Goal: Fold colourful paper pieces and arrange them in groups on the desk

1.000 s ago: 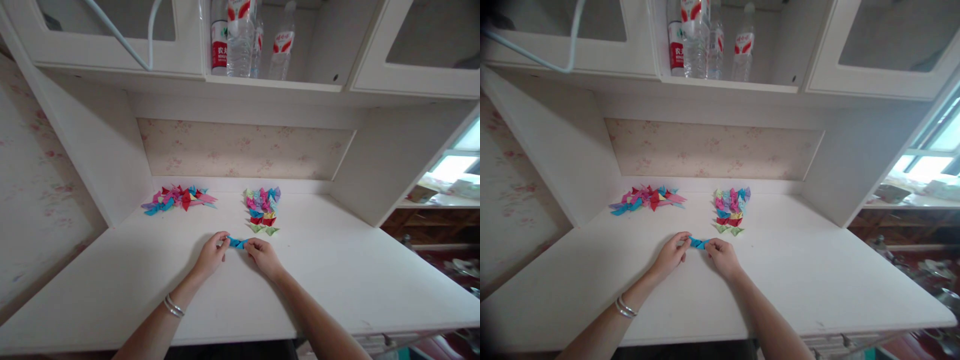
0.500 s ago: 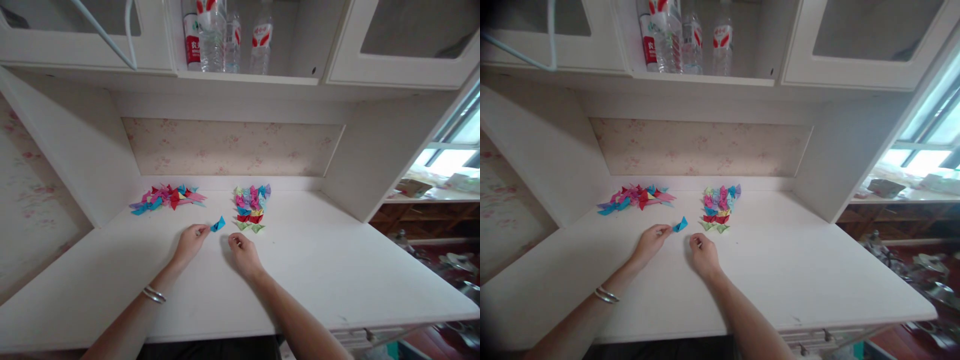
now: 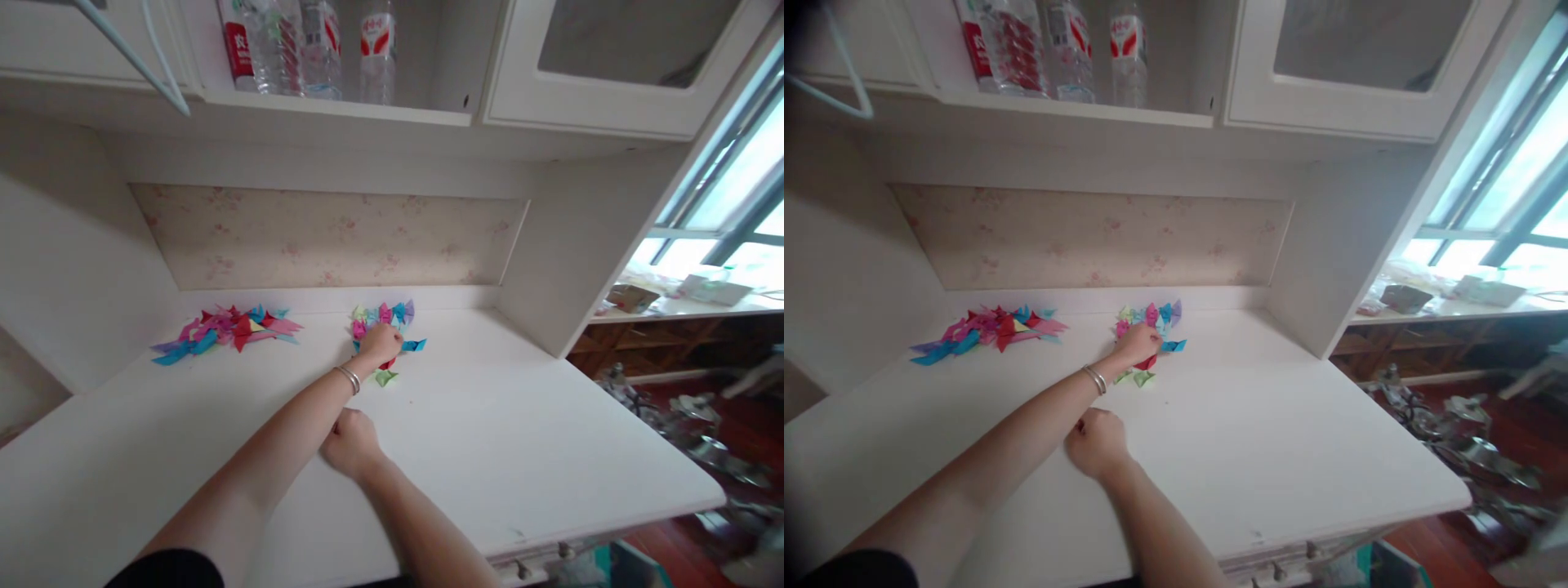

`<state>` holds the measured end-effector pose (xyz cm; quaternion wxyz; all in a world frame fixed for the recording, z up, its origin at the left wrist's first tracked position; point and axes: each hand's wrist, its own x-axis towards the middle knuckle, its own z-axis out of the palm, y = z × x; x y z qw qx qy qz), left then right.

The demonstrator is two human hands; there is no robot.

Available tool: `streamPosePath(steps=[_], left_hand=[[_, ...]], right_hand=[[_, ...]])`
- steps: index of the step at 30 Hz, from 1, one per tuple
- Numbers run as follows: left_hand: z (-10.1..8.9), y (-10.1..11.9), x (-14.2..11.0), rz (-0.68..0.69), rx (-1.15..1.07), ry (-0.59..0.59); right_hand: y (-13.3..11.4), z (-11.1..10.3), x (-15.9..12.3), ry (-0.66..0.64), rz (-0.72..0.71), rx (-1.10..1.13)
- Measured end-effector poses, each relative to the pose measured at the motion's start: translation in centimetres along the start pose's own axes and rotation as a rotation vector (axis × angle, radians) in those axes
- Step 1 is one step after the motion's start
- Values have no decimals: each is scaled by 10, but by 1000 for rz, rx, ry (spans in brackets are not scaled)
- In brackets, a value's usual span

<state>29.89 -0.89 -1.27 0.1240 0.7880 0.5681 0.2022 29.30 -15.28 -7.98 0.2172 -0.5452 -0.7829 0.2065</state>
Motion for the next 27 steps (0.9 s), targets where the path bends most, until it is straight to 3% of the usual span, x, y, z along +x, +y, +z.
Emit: streamPosePath(steps=[6, 14, 21, 27], left_hand=[[21, -3, 21, -53, 19, -77], [26, -13, 22, -88, 69, -93], [4, -23, 7, -50, -6, -22], [-29, -64, -28, -56, -85, 71]], right_hand=[[6, 2, 3, -36, -63, -52], [4, -2, 1, -33, -62, -48], [5, 1, 0, 15, -81, 19], [5, 2, 0, 28, -112, 120]])
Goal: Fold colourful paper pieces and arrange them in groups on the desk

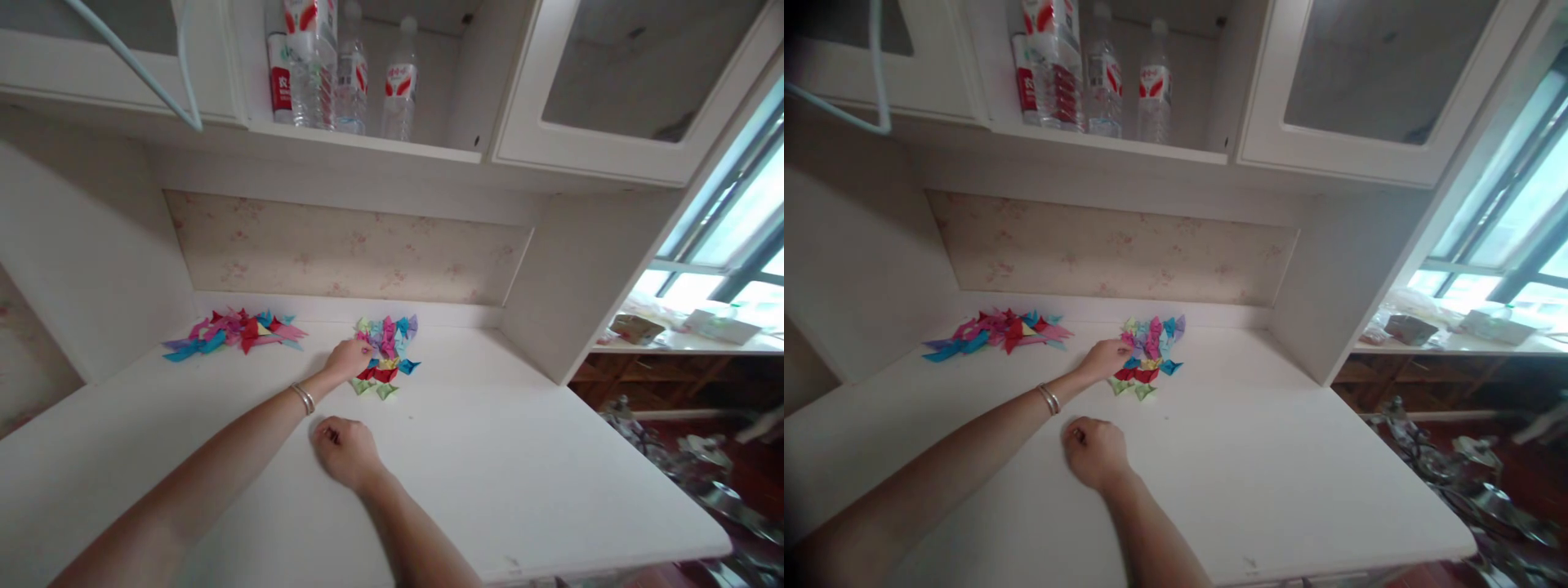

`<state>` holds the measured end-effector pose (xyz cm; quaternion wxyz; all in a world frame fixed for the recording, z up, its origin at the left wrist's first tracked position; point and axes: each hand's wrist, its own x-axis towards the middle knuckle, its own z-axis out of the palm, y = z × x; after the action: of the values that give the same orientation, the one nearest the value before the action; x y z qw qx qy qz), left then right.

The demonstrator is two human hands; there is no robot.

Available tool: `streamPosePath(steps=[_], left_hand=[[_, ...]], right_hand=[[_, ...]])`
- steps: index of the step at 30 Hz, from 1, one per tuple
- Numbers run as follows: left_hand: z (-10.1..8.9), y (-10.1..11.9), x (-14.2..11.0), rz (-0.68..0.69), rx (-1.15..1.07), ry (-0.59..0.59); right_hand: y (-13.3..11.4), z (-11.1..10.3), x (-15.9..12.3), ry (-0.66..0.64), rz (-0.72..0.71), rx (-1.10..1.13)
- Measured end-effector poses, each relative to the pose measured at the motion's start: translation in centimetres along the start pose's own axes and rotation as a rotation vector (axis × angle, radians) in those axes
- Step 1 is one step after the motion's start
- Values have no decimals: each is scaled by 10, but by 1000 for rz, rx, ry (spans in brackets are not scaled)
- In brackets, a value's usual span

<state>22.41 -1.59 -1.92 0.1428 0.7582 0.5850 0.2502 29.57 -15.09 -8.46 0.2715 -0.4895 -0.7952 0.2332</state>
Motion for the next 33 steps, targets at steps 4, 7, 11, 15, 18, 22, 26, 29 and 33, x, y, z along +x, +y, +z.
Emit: streamPosePath(steps=[4, 7, 11, 15, 18, 22, 26, 29, 33], left_hand=[[-21, -46, -35, -51, -84, 32], [-32, -83, -64, -107, -174, 54], [-43, -124, -97, -198, -328, 91], [-53, -143, -120, -260, -488, 133], [-56, -145, -128, -267, -588, 146], [-54, -145, -130, -263, -677, 157], [-51, -152, -129, -262, -745, 171], [-50, -157, -128, -257, -795, 171], [-53, -160, -128, -251, -839, 173]], right_hand=[[-4, -2, -2, 1, 8, 28], [-7, -1, -4, 11, 28, 56], [-4, 3, 4, -10, 93, 116], [-3, 5, 33, -38, 153, 231], [-11, 8, 67, -46, 197, 248], [-37, 21, 118, -34, 158, 173], [-73, 43, 168, -30, 49, 59], [-97, 62, 203, -47, -17, -37], [-117, 84, 240, -81, -65, -161]])
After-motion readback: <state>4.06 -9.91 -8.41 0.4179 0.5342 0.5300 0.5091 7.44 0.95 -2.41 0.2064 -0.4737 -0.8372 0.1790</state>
